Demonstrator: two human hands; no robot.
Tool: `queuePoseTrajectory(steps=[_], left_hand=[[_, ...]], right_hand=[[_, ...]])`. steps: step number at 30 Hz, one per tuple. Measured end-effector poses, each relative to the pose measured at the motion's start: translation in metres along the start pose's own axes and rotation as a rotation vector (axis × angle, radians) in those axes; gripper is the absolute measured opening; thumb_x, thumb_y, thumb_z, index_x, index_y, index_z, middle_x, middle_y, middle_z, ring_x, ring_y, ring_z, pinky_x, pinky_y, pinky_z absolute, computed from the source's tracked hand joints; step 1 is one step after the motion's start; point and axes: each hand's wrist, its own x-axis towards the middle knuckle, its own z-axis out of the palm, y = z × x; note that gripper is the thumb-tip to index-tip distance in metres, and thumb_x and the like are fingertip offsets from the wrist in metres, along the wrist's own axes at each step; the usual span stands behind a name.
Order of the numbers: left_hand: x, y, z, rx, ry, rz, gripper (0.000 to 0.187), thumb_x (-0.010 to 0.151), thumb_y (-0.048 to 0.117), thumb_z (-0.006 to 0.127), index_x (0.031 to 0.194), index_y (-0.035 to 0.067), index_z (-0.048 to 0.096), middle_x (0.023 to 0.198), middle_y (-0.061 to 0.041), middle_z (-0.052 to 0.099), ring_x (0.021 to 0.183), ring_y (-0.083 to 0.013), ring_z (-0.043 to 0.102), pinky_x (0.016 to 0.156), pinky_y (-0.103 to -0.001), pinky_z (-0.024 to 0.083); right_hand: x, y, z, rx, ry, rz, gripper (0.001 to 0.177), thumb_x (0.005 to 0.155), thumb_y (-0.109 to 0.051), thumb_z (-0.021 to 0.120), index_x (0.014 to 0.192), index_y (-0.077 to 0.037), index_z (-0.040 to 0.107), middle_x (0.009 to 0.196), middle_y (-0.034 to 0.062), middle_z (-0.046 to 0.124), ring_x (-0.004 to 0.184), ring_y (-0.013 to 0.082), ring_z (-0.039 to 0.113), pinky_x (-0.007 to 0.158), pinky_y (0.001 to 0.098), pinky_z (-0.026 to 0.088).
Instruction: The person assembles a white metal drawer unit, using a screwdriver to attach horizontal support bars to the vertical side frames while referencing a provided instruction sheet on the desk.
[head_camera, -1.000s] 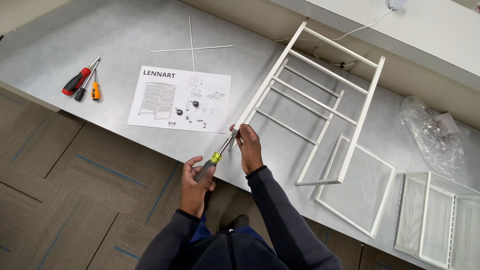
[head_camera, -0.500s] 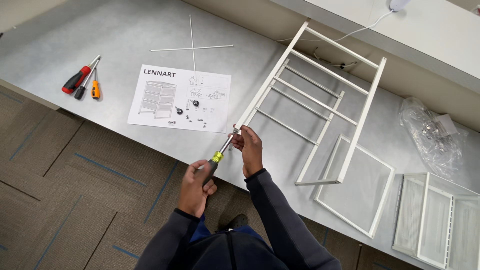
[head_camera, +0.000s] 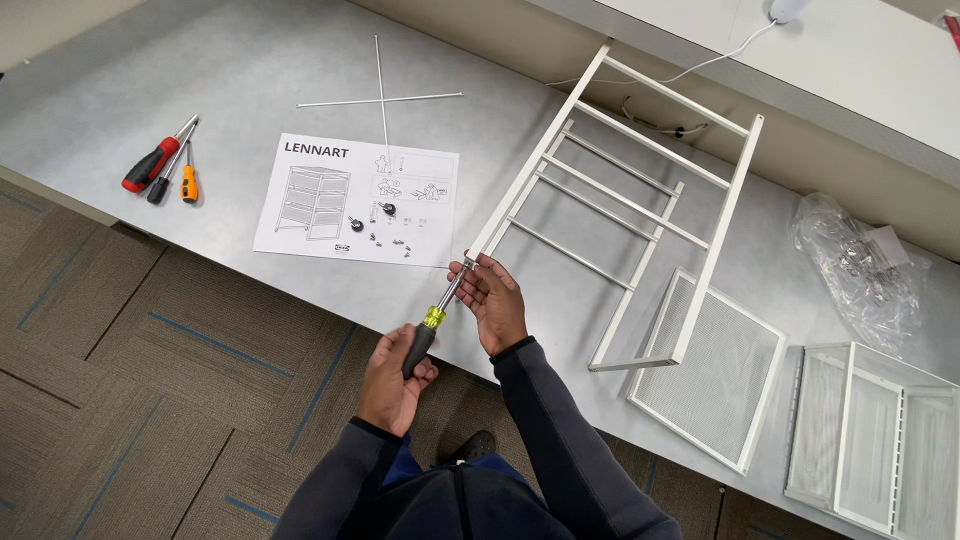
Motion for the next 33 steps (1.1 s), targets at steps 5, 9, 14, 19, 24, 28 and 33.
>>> queuePoseTrajectory(steps=[5, 9, 14, 19, 24, 28, 33], left_hand=[[0.002, 0.001, -0.003, 0.033, -0.005, 0.014, 0.03, 0.112, 0.014, 0.082, 0.135, 0.006, 0.065, 0.105, -0.008, 0.06, 0.063, -0.0077, 0.048, 0.068, -0.032, 0.053], [0.001, 0.002, -0.004, 0.009, -0.052, 0.021, 0.034, 0.112, 0.01, 0.081, 0.139, 0.006, 0.062, 0.103, -0.006, 0.056, 0.068, -0.013, 0.053, 0.072, -0.035, 0.053], [0.008, 0.001, -0.012, -0.002, -0.102, -0.034, 0.021, 0.122, 0.024, 0.068, 0.133, 0.006, 0.064, 0.1, -0.014, 0.067, 0.064, -0.0124, 0.05, 0.069, -0.032, 0.048], [0.012, 0.004, -0.015, 0.009, -0.123, -0.052, 0.023, 0.121, 0.027, 0.07, 0.13, 0.007, 0.065, 0.097, -0.018, 0.07, 0.061, -0.0144, 0.053, 0.065, -0.032, 0.049], [0.025, -0.003, -0.02, 0.051, -0.13, -0.003, 0.035, 0.113, 0.016, 0.081, 0.14, 0.008, 0.061, 0.108, -0.014, 0.067, 0.066, -0.0158, 0.058, 0.066, -0.033, 0.053], [0.016, 0.012, -0.007, 0.075, -0.132, 0.031, 0.046, 0.111, 0.017, 0.082, 0.149, 0.009, 0.056, 0.118, -0.008, 0.061, 0.069, -0.016, 0.062, 0.067, -0.033, 0.056], [0.034, 0.011, -0.024, 0.101, -0.175, -0.038, 0.024, 0.118, 0.021, 0.073, 0.133, 0.004, 0.065, 0.096, -0.015, 0.066, 0.056, -0.0131, 0.052, 0.055, -0.029, 0.043]], right_hand=[[0.001, 0.005, -0.001, 0.093, 0.01, 0.013, 0.033, 0.113, -0.013, 0.071, 0.146, -0.011, 0.074, 0.136, 0.0276, 0.086, 0.123, 0.0331, 0.088, 0.105, 0.0401, 0.071], [0.003, 0.009, 0.001, 0.174, 0.014, 0.012, 0.032, 0.113, -0.009, 0.074, 0.146, -0.009, 0.074, 0.137, 0.0284, 0.086, 0.124, 0.0357, 0.087, 0.108, 0.0442, 0.071], [0.003, 0.01, 0.003, 0.21, 0.021, -0.003, 0.033, 0.113, -0.007, 0.076, 0.146, -0.007, 0.075, 0.137, 0.028, 0.085, 0.124, 0.0359, 0.087, 0.112, 0.048, 0.071], [0.001, 0.009, 0.005, 0.242, 0.044, -0.013, 0.033, 0.113, -0.006, 0.076, 0.146, -0.006, 0.073, 0.137, 0.0276, 0.085, 0.125, 0.0362, 0.086, 0.114, 0.05, 0.07], [0.002, 0.014, 0.005, 0.278, 0.065, -0.03, 0.031, 0.112, -0.005, 0.078, 0.142, -0.007, 0.075, 0.134, 0.0269, 0.086, 0.121, 0.0365, 0.087, 0.112, 0.0503, 0.072], [0.006, 0.014, 0.006, 0.298, 0.078, -0.045, 0.03, 0.111, -0.004, 0.078, 0.141, -0.007, 0.074, 0.133, 0.0276, 0.086, 0.121, 0.0366, 0.087, 0.112, 0.0509, 0.072], [0.006, 0.019, 0.003, 0.307, 0.126, -0.052, 0.034, 0.11, -0.003, 0.081, 0.143, -0.007, 0.073, 0.13, 0.0263, 0.087, 0.118, 0.0354, 0.088, 0.111, 0.0501, 0.073]])
